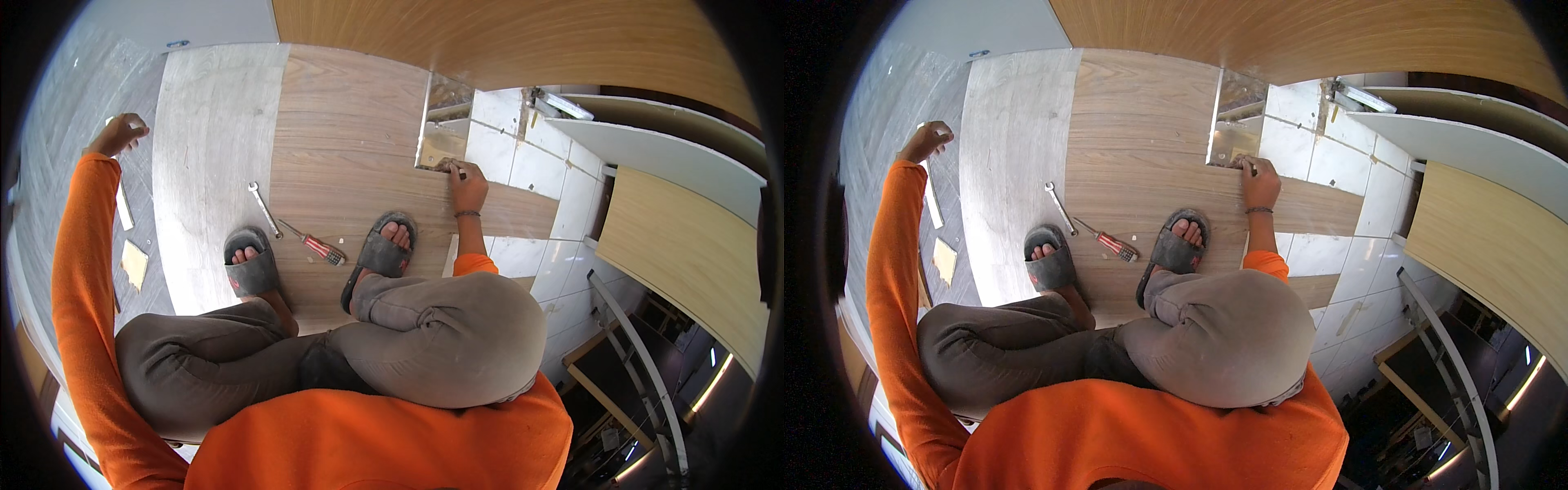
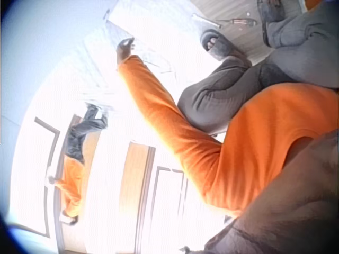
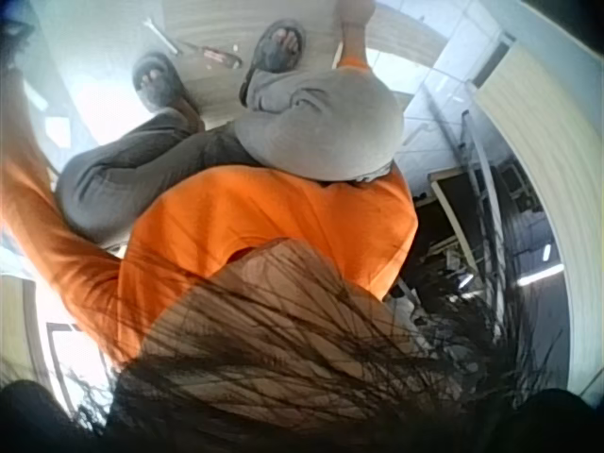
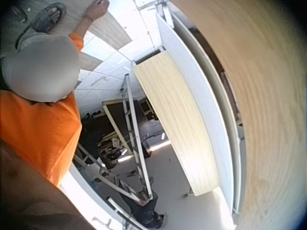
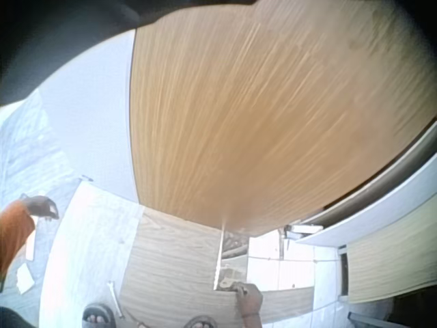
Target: The person sits on the floor and uses a screwdriver and a wrench to adjust a metal transition strip or bracket at the edge of a wooden floor. They repeatedly tighten and loosen screws to align the metal piece with the flooring.
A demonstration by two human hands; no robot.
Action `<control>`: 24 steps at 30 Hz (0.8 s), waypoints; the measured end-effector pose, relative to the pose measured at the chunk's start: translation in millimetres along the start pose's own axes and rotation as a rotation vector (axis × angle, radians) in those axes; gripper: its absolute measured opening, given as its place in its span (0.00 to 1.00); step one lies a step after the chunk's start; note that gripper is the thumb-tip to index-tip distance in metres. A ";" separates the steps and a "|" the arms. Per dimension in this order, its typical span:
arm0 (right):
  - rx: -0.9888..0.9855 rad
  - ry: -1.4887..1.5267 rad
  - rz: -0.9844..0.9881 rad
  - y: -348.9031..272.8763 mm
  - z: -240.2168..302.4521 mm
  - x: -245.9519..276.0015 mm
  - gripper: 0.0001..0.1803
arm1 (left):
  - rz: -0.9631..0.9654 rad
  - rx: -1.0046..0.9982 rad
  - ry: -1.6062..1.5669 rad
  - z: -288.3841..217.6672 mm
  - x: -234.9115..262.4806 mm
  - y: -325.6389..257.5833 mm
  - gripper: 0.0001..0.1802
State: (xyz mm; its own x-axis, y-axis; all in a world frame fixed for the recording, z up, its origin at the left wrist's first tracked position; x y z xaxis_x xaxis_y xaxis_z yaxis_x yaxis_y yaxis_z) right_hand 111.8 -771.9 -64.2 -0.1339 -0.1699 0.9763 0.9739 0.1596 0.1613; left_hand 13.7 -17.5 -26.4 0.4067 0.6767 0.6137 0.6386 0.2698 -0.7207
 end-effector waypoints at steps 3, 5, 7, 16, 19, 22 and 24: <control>-0.007 -0.007 0.018 1.8 1.2 0.3 0.08 | 0.028 0.000 0.000 -4.9 -0.1 -0.8 0.18; 0.002 -0.025 0.028 4.0 0.0 -2.4 0.08 | 0.010 -0.023 -0.015 -4.0 -1.0 -0.3 0.17; 0.024 -0.045 0.043 7.1 -0.5 -5.2 0.08 | -0.002 -0.020 -0.012 -3.9 -2.2 -0.5 0.17; -0.138 -0.007 0.098 7.5 1.6 -1.6 0.10 | 0.028 0.005 -0.002 -4.6 -2.2 -4.3 0.18; -0.158 -0.073 0.132 9.0 6.0 0.9 0.11 | 0.015 0.007 -0.005 0.6 -1.0 -5.1 0.18; -0.191 -0.132 0.153 9.8 1.1 0.1 0.13 | 0.019 0.000 -0.006 -7.5 -2.3 -3.7 0.18; -0.241 -0.137 0.188 10.4 0.5 0.2 0.14 | 0.021 0.020 0.001 -11.9 -2.4 -4.8 0.19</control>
Point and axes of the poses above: each hand's wrist, its own y-axis towards the middle knuckle, its own x-axis out of the back of the hand, z = x × y, the point moved 5 cm from there along y, towards the middle knuckle, and after that the axes turned 12 degrees about -y, right-handed, at the moved point
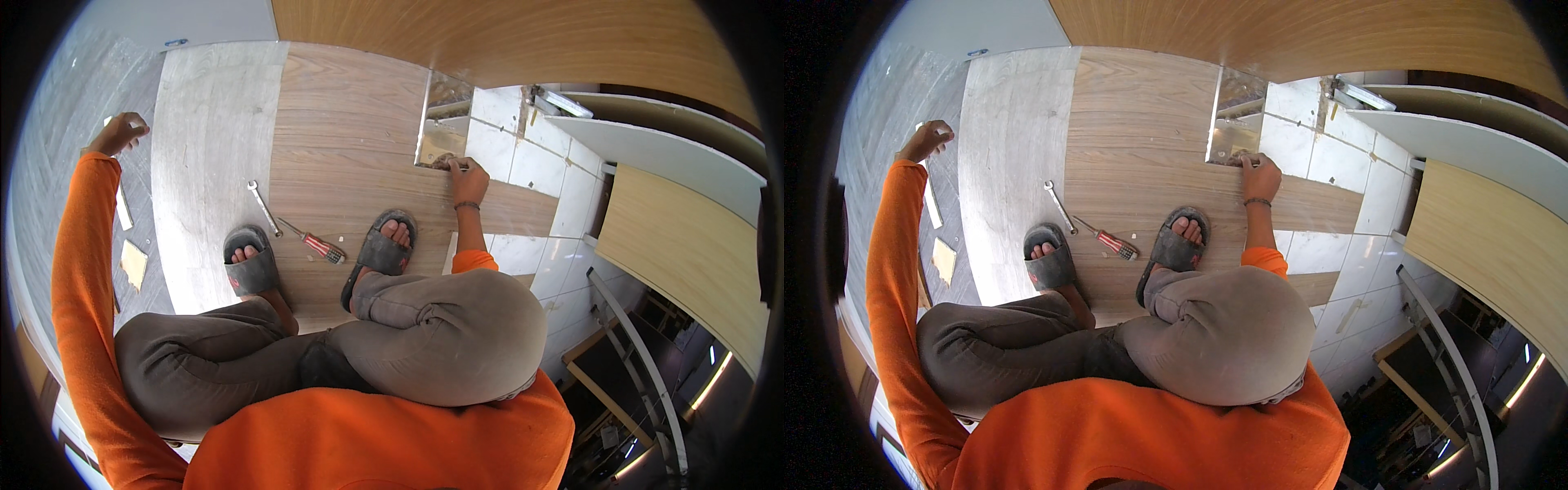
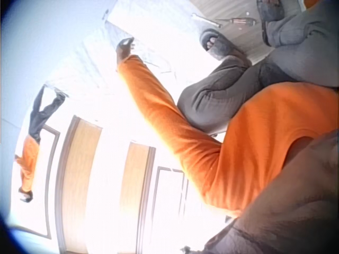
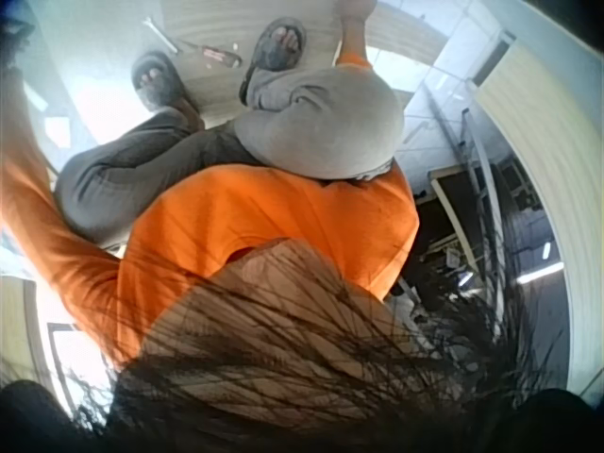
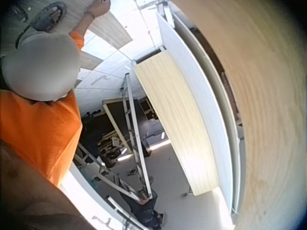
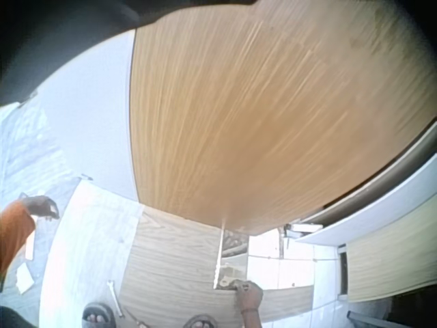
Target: The person sits on the floor and uses a screwdriver and a wrench to adjust a metal transition strip or bracket at the edge of a wooden floor. They repeatedly tighten and loosen screws to align the metal piece with the flooring.
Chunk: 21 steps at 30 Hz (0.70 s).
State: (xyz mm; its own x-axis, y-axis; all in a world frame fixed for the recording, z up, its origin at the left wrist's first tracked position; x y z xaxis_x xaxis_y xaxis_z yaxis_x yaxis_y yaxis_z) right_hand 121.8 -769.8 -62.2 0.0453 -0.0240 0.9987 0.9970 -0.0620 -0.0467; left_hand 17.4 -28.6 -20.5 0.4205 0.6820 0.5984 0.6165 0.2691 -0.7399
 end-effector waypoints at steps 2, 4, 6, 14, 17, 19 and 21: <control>-0.033 0.002 0.028 0.7 3.4 1.3 0.15 | -0.012 -0.013 -0.005 3.1 -1.3 0.4 0.19; -0.064 0.010 0.041 0.2 3.4 3.7 0.16 | -0.018 -0.024 -0.007 2.4 -0.5 0.8 0.18; -0.057 0.019 0.030 -0.1 2.3 3.1 0.16 | -0.015 -0.026 -0.009 3.1 0.4 1.7 0.18; 0.047 -0.043 0.032 3.6 9.6 -2.8 0.17 | -0.027 -0.022 -0.001 8.9 1.7 3.6 0.18; 0.020 -0.066 0.035 1.9 8.4 -5.7 0.18 | -0.023 0.008 0.010 -3.8 0.5 -2.6 0.18; -0.028 -0.087 0.130 1.6 8.1 -6.6 0.19 | -0.016 0.018 0.006 -9.0 2.3 -7.6 0.18; -0.144 -0.003 0.176 0.7 0.8 -4.3 0.17 | 0.000 0.020 -0.007 -9.6 4.3 -12.2 0.18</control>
Point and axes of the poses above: each hand's wrist, its own y-axis towards the middle knuckle, its own x-axis out of the back of the hand, z = x × y, the point moved 5 cm from there along y, towards the middle knuckle, and after that the axes turned 12 degrees about -y, right-handed, at the moved point
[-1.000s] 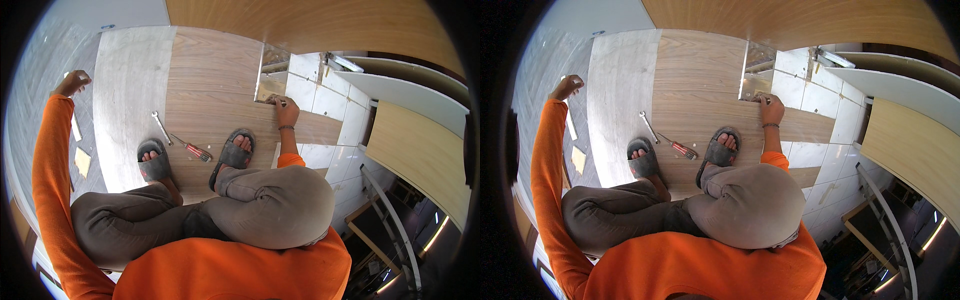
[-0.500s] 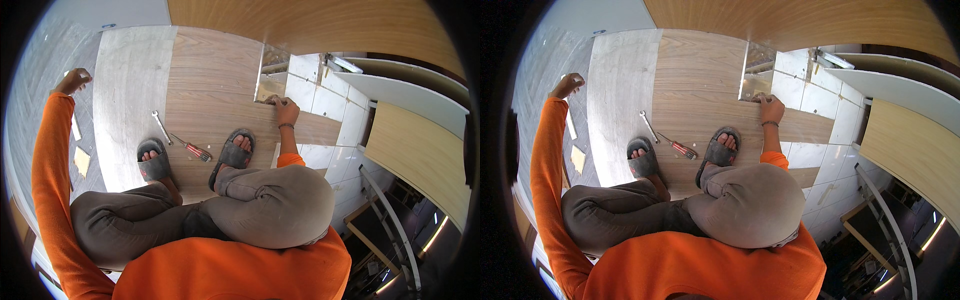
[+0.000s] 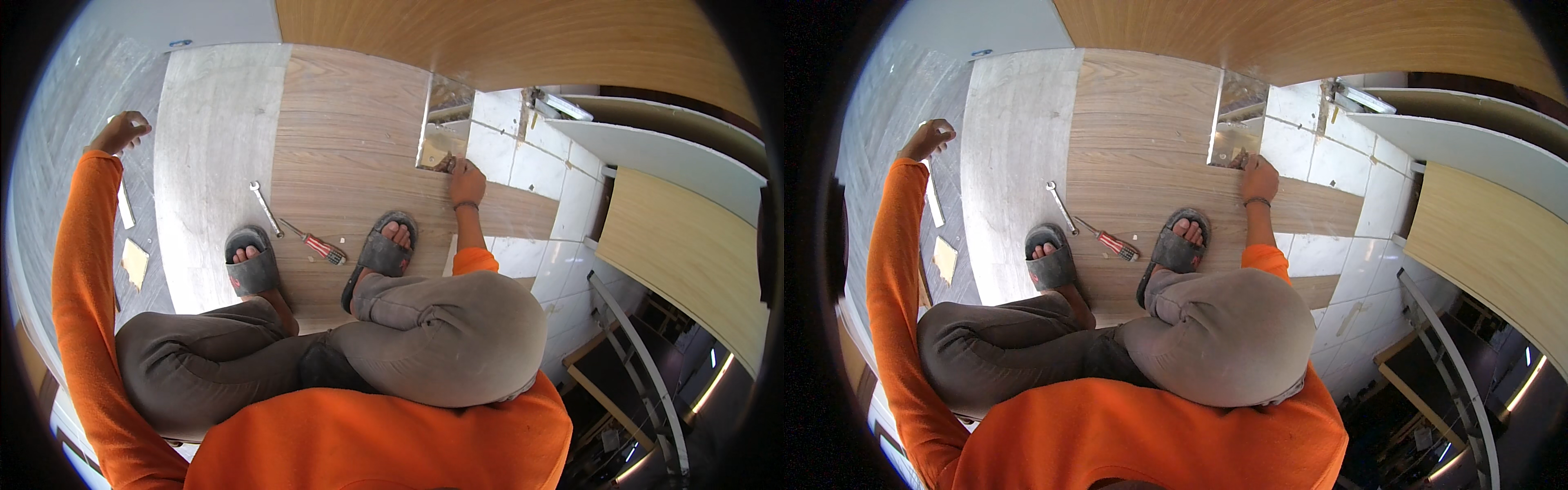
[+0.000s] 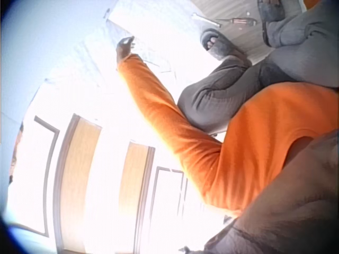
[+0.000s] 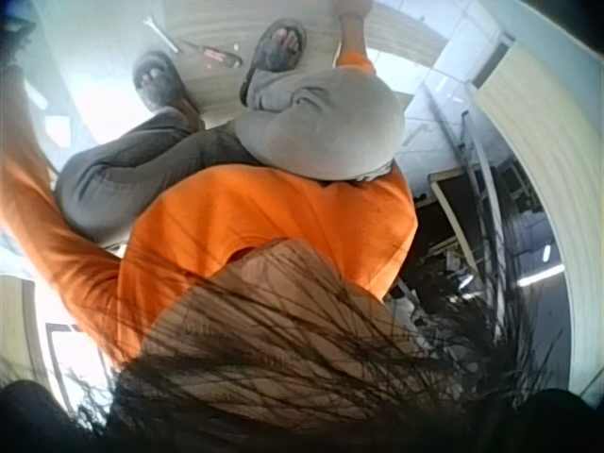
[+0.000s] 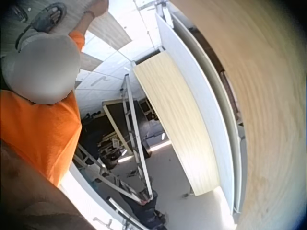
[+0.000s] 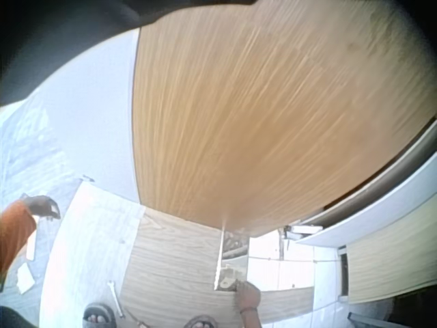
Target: The person sits on the floor and uses a screwdriver and a wrench to adjust a metal transition strip or bracket at the edge of a wooden floor. They repeatedly tighten and loosen screws to align the metal piece with the flooring.
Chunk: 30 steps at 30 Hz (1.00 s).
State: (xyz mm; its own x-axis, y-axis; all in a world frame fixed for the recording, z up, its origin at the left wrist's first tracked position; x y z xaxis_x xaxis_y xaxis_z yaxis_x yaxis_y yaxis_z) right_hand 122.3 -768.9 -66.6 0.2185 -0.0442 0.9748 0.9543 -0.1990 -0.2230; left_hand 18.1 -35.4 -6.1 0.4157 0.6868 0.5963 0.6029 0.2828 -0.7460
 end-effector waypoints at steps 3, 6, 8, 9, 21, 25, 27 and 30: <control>0.099 0.169 -0.130 -7.3 10.0 9.9 0.14 | -0.041 0.002 -0.008 12.2 1.5 -2.9 0.18; 0.274 0.219 -0.233 -11.3 5.4 10.2 0.11 | -0.030 0.025 -0.016 3.2 -0.4 -6.0 0.19; 0.328 0.212 -0.249 -8.0 2.8 1.5 0.11 | -0.031 -0.021 -0.013 16.2 0.4 6.6 0.19; 0.318 0.203 -0.259 -7.4 2.0 0.7 0.11 | -0.027 -0.046 -0.008 13.5 -0.7 9.4 0.18; 0.251 0.146 -0.339 -11.2 -1.3 1.7 0.20 | -0.001 -0.073 -0.010 25.5 -1.3 17.6 0.17; 0.148 0.011 -0.214 -19.3 -3.4 -1.3 0.18 | -0.030 -0.034 -0.008 19.7 -2.3 14.6 0.18; 0.135 0.065 -0.247 -18.1 -9.3 -4.1 0.16 | -0.058 -0.062 -0.019 15.9 -3.8 16.2 0.17; 0.187 0.185 -0.311 -21.9 -8.9 -3.3 0.14 | -0.010 -0.043 0.011 12.3 -4.3 17.5 0.18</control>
Point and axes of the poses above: each hand's wrist, its own y-axis towards the middle knuckle, its own x-axis out of the back of the hand, z = x × y, the point moved 5 cm from there along y, towards the middle knuckle, and after that the axes turned 12 degrees about -y, right-handed, at the moved point
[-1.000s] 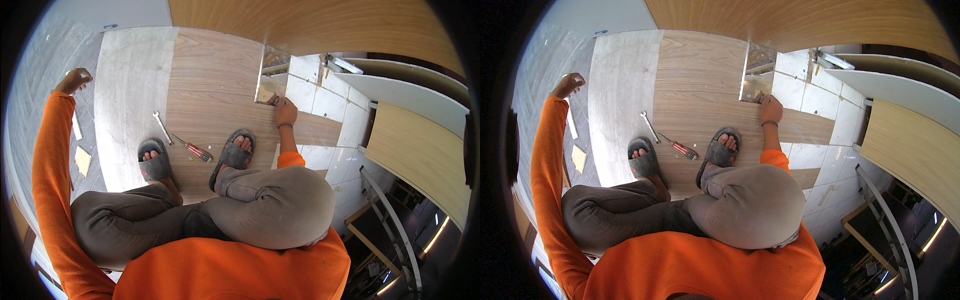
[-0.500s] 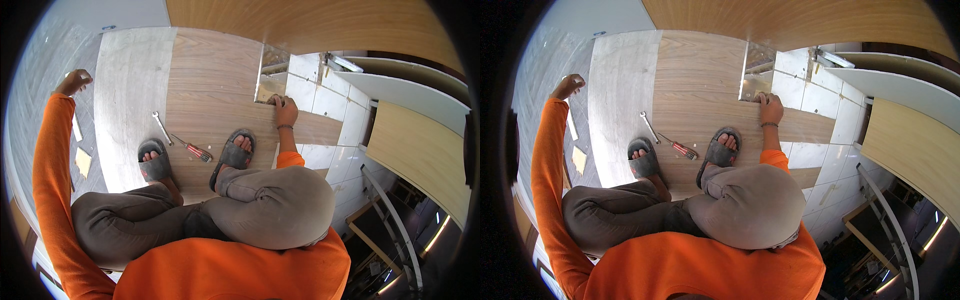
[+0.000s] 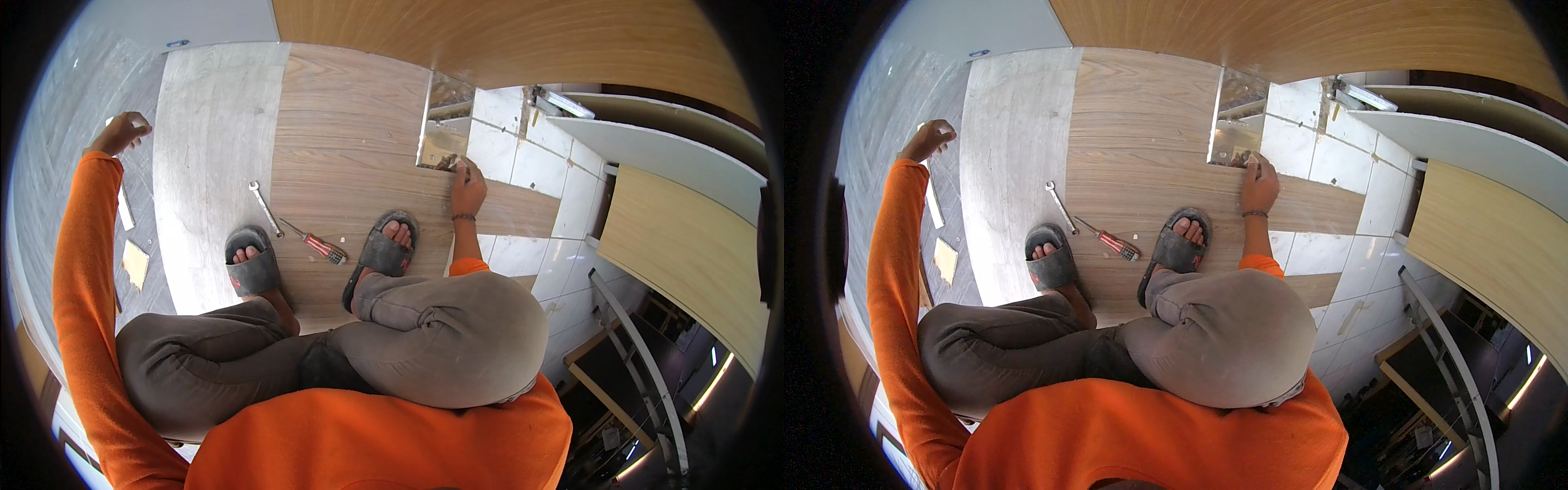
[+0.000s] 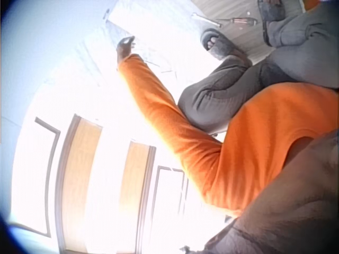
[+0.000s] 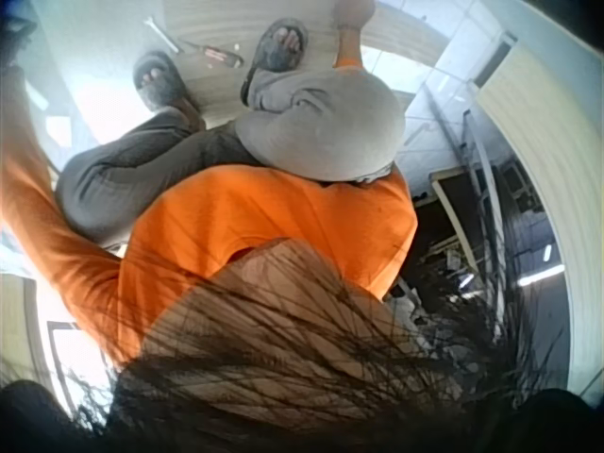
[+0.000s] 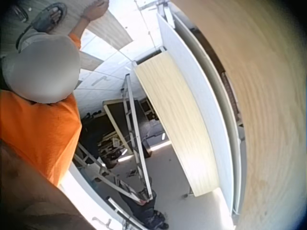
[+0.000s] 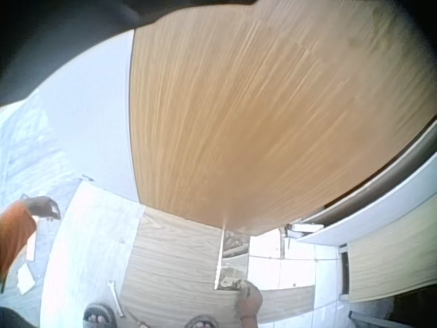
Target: The person sits on the floor and uses a screwdriver and a wrench to adjust a metal transition strip or bracket at the edge of a wooden floor. They repeatedly tighten and loosen screws to align the metal piece with the flooring.
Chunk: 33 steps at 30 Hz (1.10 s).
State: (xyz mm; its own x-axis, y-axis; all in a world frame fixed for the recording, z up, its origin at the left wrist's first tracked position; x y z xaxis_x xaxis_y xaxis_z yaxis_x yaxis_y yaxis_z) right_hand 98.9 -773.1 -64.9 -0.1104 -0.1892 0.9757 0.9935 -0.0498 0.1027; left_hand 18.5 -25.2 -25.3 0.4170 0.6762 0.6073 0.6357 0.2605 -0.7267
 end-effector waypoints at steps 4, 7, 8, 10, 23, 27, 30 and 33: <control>0.043 -0.015 -0.001 -1.1 3.7 -1.2 0.12 | -0.003 -0.019 -0.020 9.4 0.8 2.8 0.17; 0.002 -0.100 0.067 2.1 8.2 5.0 0.11 | -0.025 -0.024 -0.028 6.4 -0.5 0.4 0.16; 0.034 -0.058 0.040 1.3 7.8 4.6 0.11 | -0.020 -0.025 -0.025 4.1 -0.6 0.0 0.16; 0.108 0.030 -0.011 1.6 9.3 2.7 0.11 | -0.024 -0.021 -0.025 8.4 0.1 -1.7 0.16; 0.107 0.068 -0.045 3.5 10.1 8.1 0.08 | 0.004 -0.006 -0.027 7.7 2.3 -3.7 0.18; 0.190 0.054 -0.050 9.1 8.1 1.9 0.07 | -0.033 -0.041 -0.036 9.4 3.0 -3.5 0.17; 0.139 0.038 -0.001 8.8 3.4 -1.8 0.08 | -0.044 -0.024 -0.033 5.8 1.0 -4.8 0.17; 0.131 -0.079 0.033 12.7 0.9 -5.0 0.10 | -0.006 0.006 -0.015 -3.0 2.1 -7.8 0.18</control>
State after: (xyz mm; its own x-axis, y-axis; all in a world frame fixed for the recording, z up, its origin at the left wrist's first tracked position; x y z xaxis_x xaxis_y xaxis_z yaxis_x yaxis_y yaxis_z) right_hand 112.1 -772.0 -68.3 -0.0805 -0.1105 0.9906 0.9923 0.0846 0.0901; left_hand 16.4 -27.9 -17.4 0.4033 0.6853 0.6064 0.6341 0.2684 -0.7252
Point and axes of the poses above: each hand's wrist, its own y-axis towards the middle knuckle, its own x-axis out of the back of the hand, z = x × y, the point moved 5 cm from there along y, towards the middle knuckle, and after that the axes turned 12 degrees about -y, right-handed, at the moved point
